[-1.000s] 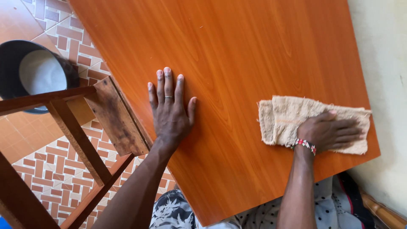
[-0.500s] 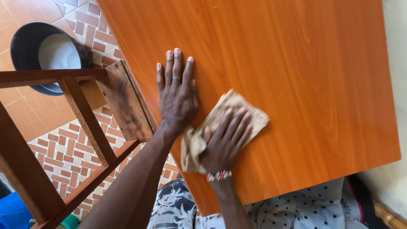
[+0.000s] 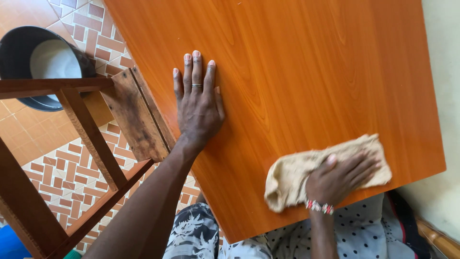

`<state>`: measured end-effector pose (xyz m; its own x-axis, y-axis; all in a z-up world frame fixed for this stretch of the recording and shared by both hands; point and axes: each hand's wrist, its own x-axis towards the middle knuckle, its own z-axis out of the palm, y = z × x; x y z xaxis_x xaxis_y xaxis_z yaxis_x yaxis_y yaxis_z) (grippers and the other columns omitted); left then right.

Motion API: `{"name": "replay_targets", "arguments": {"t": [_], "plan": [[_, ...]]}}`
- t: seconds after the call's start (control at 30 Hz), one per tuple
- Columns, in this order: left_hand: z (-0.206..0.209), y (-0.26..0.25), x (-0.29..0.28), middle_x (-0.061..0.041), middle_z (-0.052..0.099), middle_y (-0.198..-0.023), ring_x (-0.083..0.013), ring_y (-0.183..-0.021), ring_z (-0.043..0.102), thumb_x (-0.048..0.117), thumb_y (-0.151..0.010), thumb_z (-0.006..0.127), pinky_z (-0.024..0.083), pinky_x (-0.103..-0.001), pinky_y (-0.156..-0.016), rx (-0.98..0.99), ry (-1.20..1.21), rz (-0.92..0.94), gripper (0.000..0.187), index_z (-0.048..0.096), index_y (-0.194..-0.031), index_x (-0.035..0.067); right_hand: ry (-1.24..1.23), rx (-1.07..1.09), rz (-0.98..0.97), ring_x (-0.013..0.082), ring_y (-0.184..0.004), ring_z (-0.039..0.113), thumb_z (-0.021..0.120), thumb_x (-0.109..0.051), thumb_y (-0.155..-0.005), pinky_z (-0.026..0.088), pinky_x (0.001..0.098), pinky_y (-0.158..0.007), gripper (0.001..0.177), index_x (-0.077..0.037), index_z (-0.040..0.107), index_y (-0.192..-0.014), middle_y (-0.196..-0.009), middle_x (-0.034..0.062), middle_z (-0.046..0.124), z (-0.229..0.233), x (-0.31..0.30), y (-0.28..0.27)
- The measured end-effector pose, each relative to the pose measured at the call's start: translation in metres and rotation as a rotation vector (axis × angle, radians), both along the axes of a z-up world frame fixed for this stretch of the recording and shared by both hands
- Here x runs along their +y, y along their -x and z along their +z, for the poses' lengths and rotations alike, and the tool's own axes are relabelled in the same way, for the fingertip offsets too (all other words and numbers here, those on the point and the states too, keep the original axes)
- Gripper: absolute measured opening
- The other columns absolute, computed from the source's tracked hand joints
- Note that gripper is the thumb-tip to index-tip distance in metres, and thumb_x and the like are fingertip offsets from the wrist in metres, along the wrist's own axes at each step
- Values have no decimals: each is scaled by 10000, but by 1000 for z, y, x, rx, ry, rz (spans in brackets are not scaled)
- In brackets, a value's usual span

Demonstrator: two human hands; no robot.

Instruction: Wiping a brown wooden table with a light brown cloth.

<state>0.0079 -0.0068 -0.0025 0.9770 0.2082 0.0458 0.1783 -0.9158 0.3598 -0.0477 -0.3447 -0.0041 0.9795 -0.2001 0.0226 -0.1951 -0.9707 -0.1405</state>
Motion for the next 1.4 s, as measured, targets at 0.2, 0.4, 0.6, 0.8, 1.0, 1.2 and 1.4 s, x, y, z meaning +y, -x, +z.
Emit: {"name": "replay_targets", "arguments": {"t": [0.2,0.4,0.6,0.8,1.0,1.2,1.4], "plan": [[6,4,1,-220,171,-1714,-337,-1609,95,177,-1056,528,30,-536,-1309,-6,24,6,587,376,-1603,24,40,55,-2,448,-1620,-16,275,-396,-1177,28,598,-1342,685,61,146,-1672,-1733,307,22,-6,73,-119],[5,6,-1,-222,189,-1712,-351,-1612,106,167,-1052,531,44,-543,-1315,-7,16,-7,572,391,-1587,24,-44,7,342,452,-1597,118,359,-380,-1116,112,596,-1309,677,63,232,-1612,-1692,307,155,25,167,1],[2,0,1,-220,182,-1713,-346,-1612,105,163,-1054,537,50,-556,-1315,-29,3,-5,574,387,-1589,18,-67,113,315,458,-1565,156,314,-462,-1061,123,576,-1272,725,45,253,-1576,-1666,292,193,22,98,121],[2,2,-3,-223,174,-1710,-344,-1607,97,162,-1046,552,52,-564,-1308,-10,25,-5,587,389,-1590,11,-8,1,13,468,-1614,72,284,-343,-1129,77,595,-1322,664,81,190,-1631,-1712,325,108,11,-5,55],[5,2,1,-226,186,-1709,-351,-1609,113,168,-1045,557,53,-560,-1310,-17,24,2,583,399,-1583,9,8,29,-207,450,-1622,-15,322,-348,-1181,4,586,-1333,675,79,143,-1672,-1733,312,16,-7,5,-91],[8,2,-4,-229,207,-1705,-363,-1609,125,158,-1037,552,56,-560,-1315,-43,49,-8,574,412,-1573,7,-38,-7,40,451,-1602,40,326,-346,-1149,56,586,-1321,658,68,193,-1642,-1709,308,75,12,132,-41],[5,3,1,-235,211,-1700,-370,-1605,137,168,-1051,557,65,-563,-1314,-59,15,3,569,413,-1577,4,-179,60,384,494,-1545,211,410,-366,-1063,162,612,-1259,652,66,334,-1545,-1640,323,259,34,174,93]]}}
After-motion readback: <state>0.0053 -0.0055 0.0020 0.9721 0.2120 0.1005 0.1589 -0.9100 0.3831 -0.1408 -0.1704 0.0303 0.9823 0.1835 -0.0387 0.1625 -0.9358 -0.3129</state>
